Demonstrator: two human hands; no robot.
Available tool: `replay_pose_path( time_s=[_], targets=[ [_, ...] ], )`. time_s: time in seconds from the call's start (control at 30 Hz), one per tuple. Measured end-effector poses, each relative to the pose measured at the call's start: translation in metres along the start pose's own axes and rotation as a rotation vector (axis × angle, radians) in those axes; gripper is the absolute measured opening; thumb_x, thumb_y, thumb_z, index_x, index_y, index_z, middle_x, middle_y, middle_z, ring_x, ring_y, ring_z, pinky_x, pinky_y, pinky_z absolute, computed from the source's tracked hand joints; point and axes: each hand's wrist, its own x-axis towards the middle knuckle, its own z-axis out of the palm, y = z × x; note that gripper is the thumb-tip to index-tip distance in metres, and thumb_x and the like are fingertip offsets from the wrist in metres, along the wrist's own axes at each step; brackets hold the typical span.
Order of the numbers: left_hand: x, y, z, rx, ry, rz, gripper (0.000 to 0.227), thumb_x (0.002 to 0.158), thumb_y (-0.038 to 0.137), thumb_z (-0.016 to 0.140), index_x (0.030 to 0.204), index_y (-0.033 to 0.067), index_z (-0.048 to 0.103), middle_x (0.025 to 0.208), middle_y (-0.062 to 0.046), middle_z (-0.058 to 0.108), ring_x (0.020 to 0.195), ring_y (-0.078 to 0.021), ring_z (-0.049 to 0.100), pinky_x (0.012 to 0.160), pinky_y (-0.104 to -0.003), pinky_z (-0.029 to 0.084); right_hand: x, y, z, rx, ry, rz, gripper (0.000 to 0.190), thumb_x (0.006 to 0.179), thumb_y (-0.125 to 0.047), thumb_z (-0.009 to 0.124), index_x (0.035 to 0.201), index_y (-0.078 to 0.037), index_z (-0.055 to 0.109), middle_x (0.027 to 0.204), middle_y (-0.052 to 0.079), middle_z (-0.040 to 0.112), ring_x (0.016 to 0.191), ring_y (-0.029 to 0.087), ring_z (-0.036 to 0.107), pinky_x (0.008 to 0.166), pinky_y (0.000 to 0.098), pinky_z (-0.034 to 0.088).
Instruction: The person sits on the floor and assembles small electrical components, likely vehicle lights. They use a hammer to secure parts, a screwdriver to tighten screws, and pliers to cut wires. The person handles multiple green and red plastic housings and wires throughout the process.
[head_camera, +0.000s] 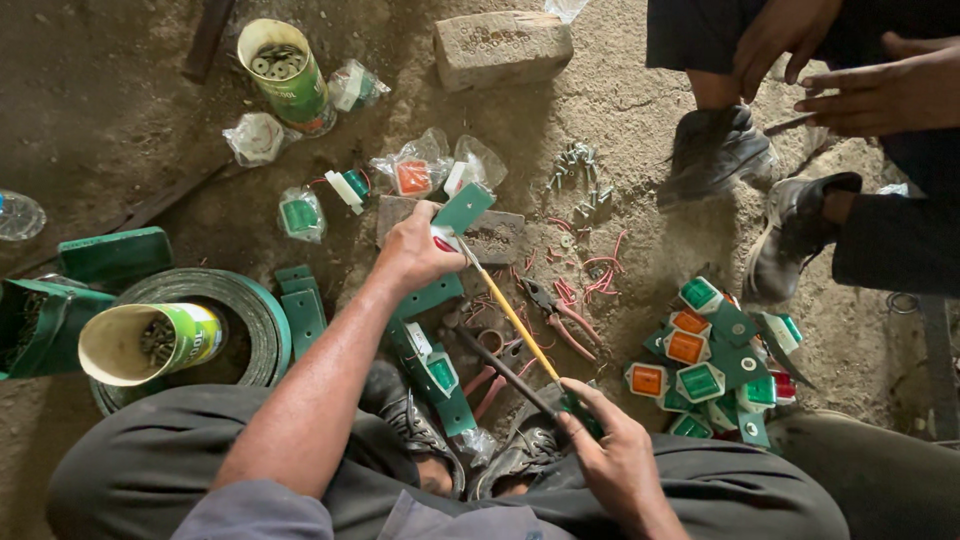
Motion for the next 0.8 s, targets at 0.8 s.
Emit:
replay_pose_path(
  time_s=[0.8],
  targets=[
    [-0.007, 0.008, 0.0, 0.034, 0.008, 0.066, 0.073, 0.061, 0.037, 0.082, 0.124, 0.0087, 0.057, 0.103, -0.021, 0.074, 0.099, -0.036, 0.073, 0.088, -0.046, 0.057, -0.006, -0.009, -0.012, -0.038, 0.046, -0.045, 0.042, 0.082, -0.007, 0.075, 0.124, -0.012, 0.071, 0.112, 0.009, 0.08, 0.102, 0.018, 0.078, 0.089, 0.0302, 0.058]
  ],
)
